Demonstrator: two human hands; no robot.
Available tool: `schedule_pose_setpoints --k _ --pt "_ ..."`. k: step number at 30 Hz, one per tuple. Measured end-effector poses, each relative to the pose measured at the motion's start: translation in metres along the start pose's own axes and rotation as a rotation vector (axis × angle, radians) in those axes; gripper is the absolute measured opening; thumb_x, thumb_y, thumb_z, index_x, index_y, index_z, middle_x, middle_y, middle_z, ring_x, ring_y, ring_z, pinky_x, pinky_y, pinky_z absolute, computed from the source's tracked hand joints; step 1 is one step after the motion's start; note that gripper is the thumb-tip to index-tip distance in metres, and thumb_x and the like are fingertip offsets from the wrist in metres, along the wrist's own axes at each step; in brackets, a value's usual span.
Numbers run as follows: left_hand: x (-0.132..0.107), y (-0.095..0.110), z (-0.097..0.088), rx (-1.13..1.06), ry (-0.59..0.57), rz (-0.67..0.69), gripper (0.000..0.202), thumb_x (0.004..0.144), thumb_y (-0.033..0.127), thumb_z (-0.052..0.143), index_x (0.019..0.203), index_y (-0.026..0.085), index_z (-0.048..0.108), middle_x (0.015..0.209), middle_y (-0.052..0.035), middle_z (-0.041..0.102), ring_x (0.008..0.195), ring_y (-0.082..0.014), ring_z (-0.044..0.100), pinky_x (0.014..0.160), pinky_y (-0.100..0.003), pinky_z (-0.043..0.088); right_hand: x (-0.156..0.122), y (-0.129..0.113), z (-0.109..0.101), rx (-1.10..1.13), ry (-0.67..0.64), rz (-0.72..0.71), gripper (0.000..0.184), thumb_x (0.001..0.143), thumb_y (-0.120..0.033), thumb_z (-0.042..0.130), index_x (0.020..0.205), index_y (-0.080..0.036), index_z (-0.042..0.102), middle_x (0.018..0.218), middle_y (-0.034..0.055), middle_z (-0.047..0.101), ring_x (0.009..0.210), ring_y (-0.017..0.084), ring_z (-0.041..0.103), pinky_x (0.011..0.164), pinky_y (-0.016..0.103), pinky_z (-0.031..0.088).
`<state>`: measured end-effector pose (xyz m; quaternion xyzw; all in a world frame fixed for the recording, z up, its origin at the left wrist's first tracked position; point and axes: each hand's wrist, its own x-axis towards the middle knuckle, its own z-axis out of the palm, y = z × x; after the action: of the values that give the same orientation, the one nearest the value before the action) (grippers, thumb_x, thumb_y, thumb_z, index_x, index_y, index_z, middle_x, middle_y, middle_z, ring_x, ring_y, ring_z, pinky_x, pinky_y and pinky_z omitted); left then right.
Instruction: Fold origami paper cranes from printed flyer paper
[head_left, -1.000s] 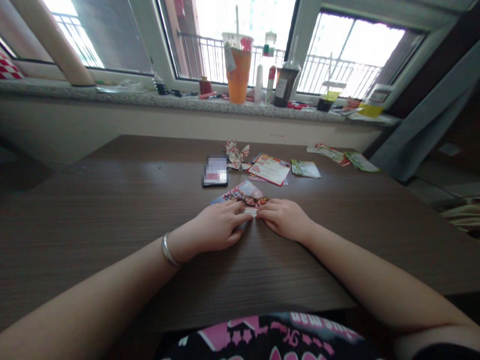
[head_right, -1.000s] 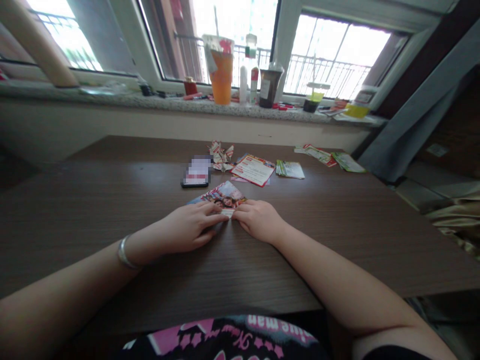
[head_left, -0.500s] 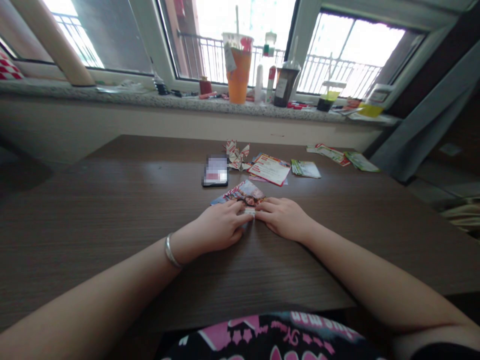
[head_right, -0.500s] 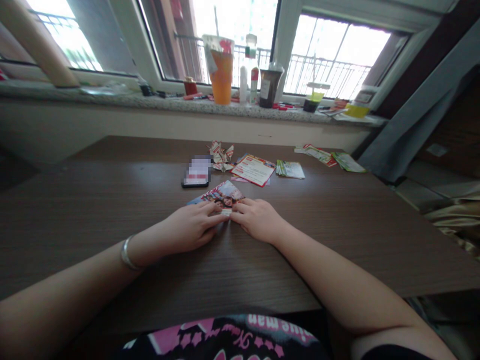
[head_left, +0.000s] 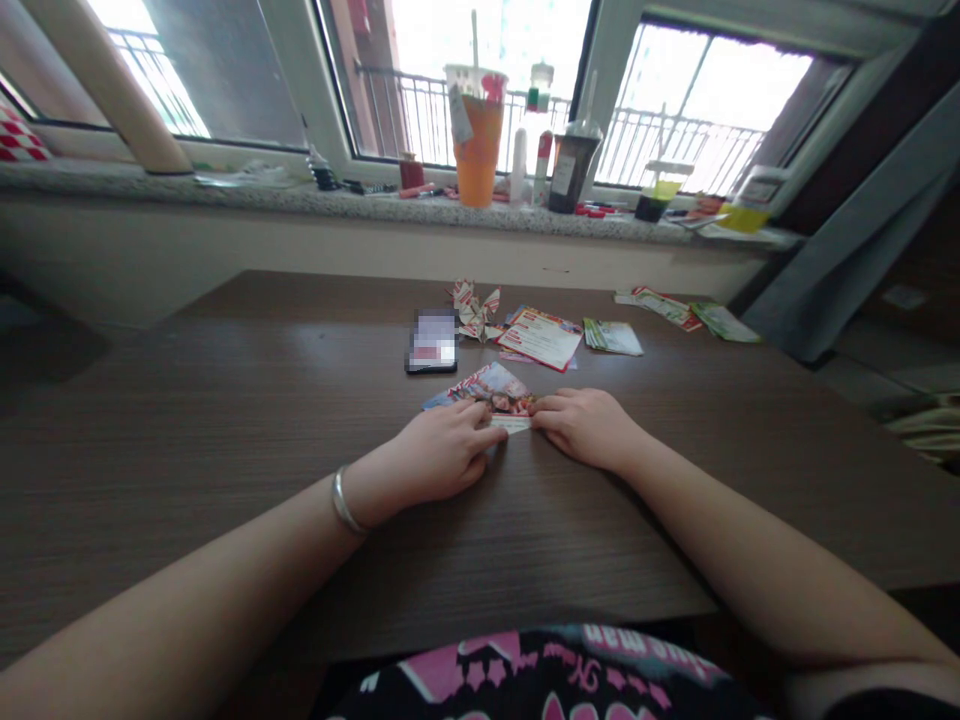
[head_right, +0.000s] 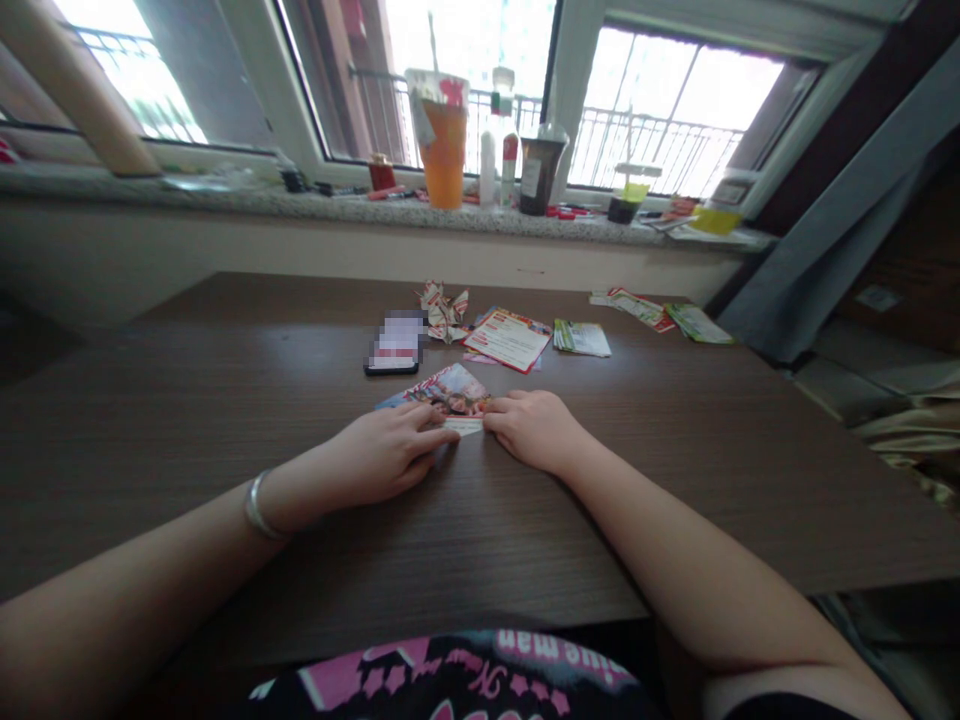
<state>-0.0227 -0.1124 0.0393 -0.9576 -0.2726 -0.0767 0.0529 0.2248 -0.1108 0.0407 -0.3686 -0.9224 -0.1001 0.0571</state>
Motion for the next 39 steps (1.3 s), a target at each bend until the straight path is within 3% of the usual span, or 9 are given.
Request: schedule_pose_setpoints --k 17,26,39 --pt "-0.001 -0.002 0.003 0.003 -0.012 0.011 0.032 0.088 0.022 0.049 0.118 0.021 0.059 0.118 -0.0115 0.057 0.107 -0.0256 0.056 0.093 -0.040 0.048 -0.008 0.015 -0.011 -0.035 -0.125 0.076 0.023 0.087 -0.017 0.051 0.090 -0.023 0.073 0.091 0.0038 0.073 0.084 0.017 0.066 0.069 0.026 0.042" --pt "-0.001 -0.003 0.007 0.008 -0.006 0.025 0.031 0.089 0.022 0.049 0.118 0.021 0.060 0.118 -0.0115 0.057 0.109 -0.0258 0.055 0.095 -0.040 0.047 -0.009 0.018 -0.017 -0.052 -0.209 0.114 0.024 0.087 -0.018 0.050 0.094 -0.022 0.073 0.093 0.0038 0.073 0.087 0.018 0.065 0.071 0.026 0.040" --pt "-0.002 -0.004 0.009 0.002 0.027 0.043 0.032 0.089 0.020 0.048 0.118 0.021 0.060 0.117 -0.0116 0.057 0.107 -0.0251 0.055 0.093 -0.039 0.047 -0.010 0.020 -0.015 -0.085 -0.204 0.157 0.026 0.087 -0.018 0.049 0.091 -0.023 0.074 0.091 0.0037 0.072 0.082 0.017 0.065 0.065 0.025 0.038"
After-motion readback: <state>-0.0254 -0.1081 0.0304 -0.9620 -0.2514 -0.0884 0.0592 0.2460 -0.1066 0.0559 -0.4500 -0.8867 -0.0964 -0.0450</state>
